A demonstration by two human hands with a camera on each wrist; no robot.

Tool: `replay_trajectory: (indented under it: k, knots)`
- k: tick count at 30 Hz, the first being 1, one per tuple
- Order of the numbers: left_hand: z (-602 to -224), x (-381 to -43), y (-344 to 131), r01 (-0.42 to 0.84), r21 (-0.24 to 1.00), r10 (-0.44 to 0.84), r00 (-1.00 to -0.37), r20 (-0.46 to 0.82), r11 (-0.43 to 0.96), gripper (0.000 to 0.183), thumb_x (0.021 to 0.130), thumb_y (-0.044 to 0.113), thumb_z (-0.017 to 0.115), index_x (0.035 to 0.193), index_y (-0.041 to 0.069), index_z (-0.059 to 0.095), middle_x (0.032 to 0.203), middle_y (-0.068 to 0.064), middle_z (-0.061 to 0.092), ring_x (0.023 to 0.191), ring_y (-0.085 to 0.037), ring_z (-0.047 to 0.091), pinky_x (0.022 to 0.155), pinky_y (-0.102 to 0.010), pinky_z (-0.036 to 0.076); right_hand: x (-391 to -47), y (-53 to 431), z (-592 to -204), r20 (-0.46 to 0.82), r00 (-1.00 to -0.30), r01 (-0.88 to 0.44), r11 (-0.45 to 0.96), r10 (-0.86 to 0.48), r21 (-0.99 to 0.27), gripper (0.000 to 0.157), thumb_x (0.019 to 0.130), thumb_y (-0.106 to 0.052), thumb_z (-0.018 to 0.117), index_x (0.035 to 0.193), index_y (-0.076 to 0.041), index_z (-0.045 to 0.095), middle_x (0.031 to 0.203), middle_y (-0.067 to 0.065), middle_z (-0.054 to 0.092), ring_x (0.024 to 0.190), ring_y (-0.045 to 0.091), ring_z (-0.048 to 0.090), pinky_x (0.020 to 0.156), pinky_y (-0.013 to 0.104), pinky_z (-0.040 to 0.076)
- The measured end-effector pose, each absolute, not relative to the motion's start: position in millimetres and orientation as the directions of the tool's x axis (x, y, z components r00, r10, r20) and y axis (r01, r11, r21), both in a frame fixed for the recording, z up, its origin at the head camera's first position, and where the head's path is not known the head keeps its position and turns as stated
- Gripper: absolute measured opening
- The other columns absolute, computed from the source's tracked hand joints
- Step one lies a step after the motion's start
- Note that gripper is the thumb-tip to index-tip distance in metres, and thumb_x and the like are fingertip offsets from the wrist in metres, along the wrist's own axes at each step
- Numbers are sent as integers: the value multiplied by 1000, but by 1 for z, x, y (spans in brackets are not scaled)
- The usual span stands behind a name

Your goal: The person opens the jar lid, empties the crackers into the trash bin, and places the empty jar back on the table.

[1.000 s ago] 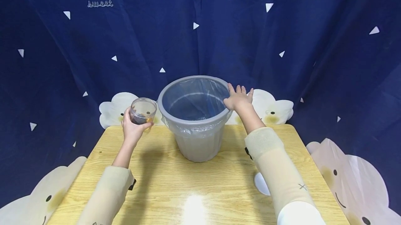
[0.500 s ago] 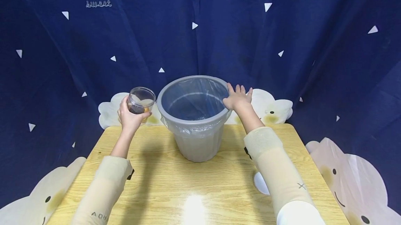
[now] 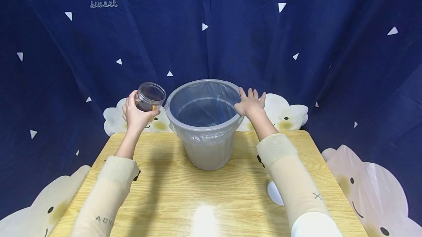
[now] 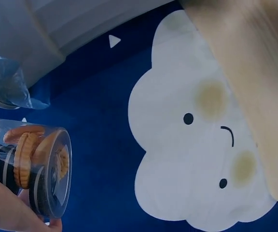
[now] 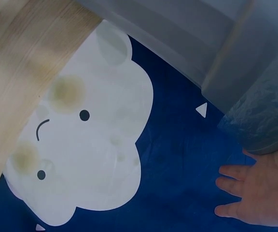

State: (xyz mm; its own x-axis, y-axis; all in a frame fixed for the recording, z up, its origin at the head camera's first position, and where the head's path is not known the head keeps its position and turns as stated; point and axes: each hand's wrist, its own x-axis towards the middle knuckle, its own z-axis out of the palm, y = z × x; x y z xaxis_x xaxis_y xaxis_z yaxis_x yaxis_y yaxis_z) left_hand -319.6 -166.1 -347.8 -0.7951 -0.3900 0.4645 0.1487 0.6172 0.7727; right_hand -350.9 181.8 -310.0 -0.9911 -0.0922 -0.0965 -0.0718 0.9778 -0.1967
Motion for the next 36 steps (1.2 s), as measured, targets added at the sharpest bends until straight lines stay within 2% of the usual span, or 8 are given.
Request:
replay_trajectory:
  k: [20,28,36]
  knots:
    - [-326,-326,-153,180,685,-315,-787,531,706,89,48,19,86,127,20,45,122,-7,49,119,-29,33,100,-49,19,-351,182,-311,-93,-991,-71,978,-91,-195,71,83,-22,32,147,-9,5,148,27,5,136,42,1,104,61,-9]
    - [-313,-327,-145,156,634,-283,-797,534,758,88,49,22,85,127,21,46,128,-5,47,120,-29,34,100,-50,20,-351,181,-312,-96,-992,-58,980,-78,-193,71,83,-22,32,147,-10,5,149,26,5,137,41,1,105,60,-8]
    - [-305,-330,-132,167,574,-221,-810,543,802,90,49,17,86,129,21,44,129,-6,45,121,-30,33,99,-48,21,-351,182,-311,-97,-992,-65,979,-85,-194,71,83,-22,32,147,-9,4,148,28,5,136,42,1,104,61,-9]
